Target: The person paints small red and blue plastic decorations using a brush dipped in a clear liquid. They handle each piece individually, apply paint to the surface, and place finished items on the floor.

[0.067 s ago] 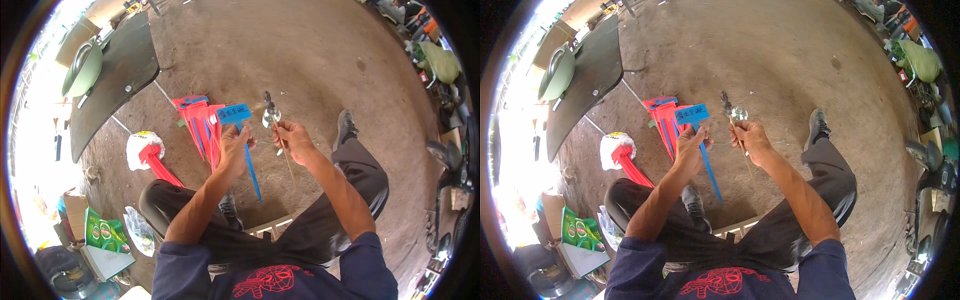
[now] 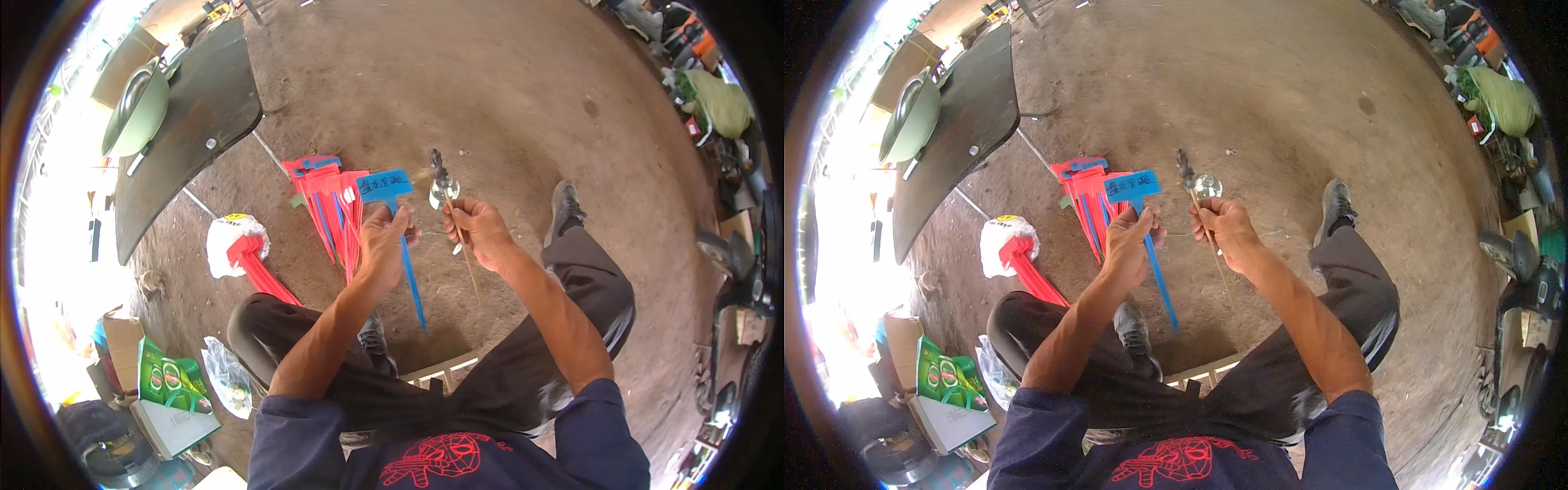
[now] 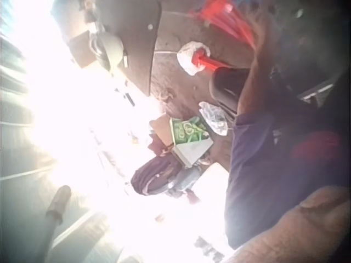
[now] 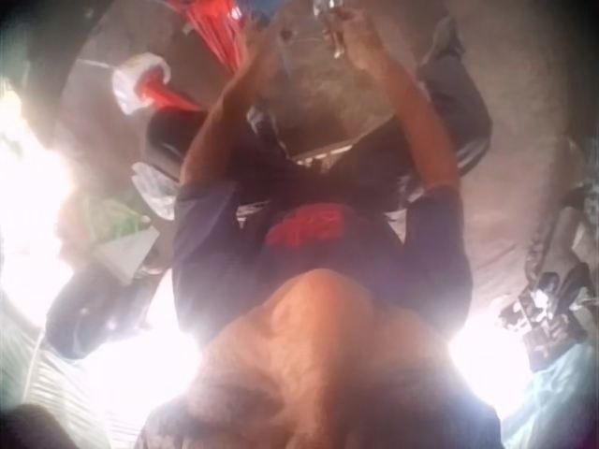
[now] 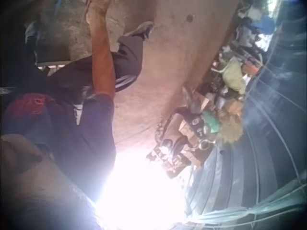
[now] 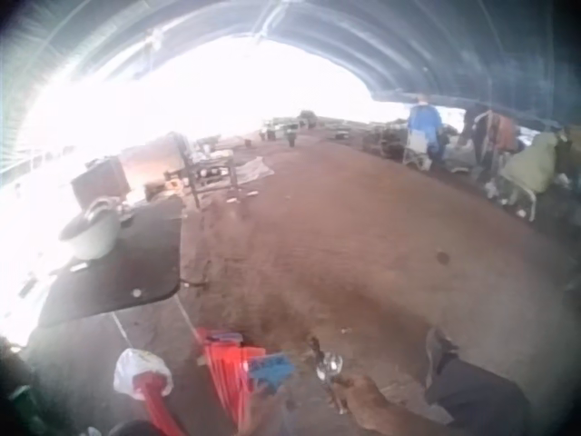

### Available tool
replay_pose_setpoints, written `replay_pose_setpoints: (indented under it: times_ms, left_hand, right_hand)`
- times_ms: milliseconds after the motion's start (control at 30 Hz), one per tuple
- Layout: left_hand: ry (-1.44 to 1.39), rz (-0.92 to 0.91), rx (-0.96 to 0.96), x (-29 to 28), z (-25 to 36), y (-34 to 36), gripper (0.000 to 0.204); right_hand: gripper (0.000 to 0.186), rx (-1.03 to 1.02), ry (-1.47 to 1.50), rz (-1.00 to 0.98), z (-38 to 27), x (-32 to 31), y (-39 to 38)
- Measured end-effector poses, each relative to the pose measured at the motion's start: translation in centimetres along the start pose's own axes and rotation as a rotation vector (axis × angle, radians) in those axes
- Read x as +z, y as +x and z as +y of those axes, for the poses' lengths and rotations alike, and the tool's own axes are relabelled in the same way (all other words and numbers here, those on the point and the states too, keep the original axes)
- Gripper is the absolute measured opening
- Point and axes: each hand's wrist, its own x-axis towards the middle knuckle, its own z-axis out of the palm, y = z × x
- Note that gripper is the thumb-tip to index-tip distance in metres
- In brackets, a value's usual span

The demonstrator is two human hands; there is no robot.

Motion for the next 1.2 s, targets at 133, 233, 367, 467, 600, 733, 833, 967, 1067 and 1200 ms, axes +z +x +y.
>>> replay_pose_setpoints:
  times_ms: [133, 233, 367, 467, 600, 733, 833, 967, 1067, 1200]
  left_hand:
    - [-0.027, -0.098, 0.0, -1.3, -0.6, -0.2, 0.014]
    - [-0.029, -0.09, -0.016, -1.4, -0.5, -0.6, 0.015]
    - [0.01, -0.092, 0.01, -1.8, -0.2, -1.0, 0.015]
    - [0.023, -0.089, 0.02, -2.1, -0.1, -1.2, 0.015]
    - [0.001, -0.084, 0.008, -2.1, 0.0, -1.2, 0.017]
    - [-0.002, -0.081, -0.025, -2.2, -0.2, -1.1, 0.019]
    - [0.008, -0.091, -0.04, -1.8, -0.4, -0.9, 0.023]
    - [0.051, -0.102, -0.064, -1.5, -0.7, -1.2, 0.027]
    - [0.073, -0.029, 0.013, -3.2, -1.5, 0.4, 0.025]
    - [0.165, 0.154, 0.122, -6.2, -2.7, 4.3, 0.021]
  right_hand:
    - [0.015, -0.006, -0.009, -0.026, 0.3, 1.3, 0.1]
    - [0.013, 0.022, -0.017, -0.041, 0.5, 1.5, 0.4]
    - [0.01, -0.004, -0.108, -0.013, 0.7, 2.1, 0.4]
    - [0.01, -0.016, -0.121, -0.032, 0.9, 2.2, 0.2]
    - [0.009, -0.023, -0.131, -0.036, 1.1, 2.3, 0.2]
    - [0.01, -0.076, -0.188, -0.036, 0.6, 2.6, 0.1]
    - [0.011, -0.17, -0.337, 0.062, 1.1, 2.1, 0.2]
    - [0.006, -0.349, -0.721, 0.141, 0.9, 2.6, -0.6]
    - [0.007, -0.533, -1.275, 0.187, 1.4, 0.8, -0.8]
    - [0.007, -0.489, -1.282, 0.304, 1.1, 0.2, -1.9]
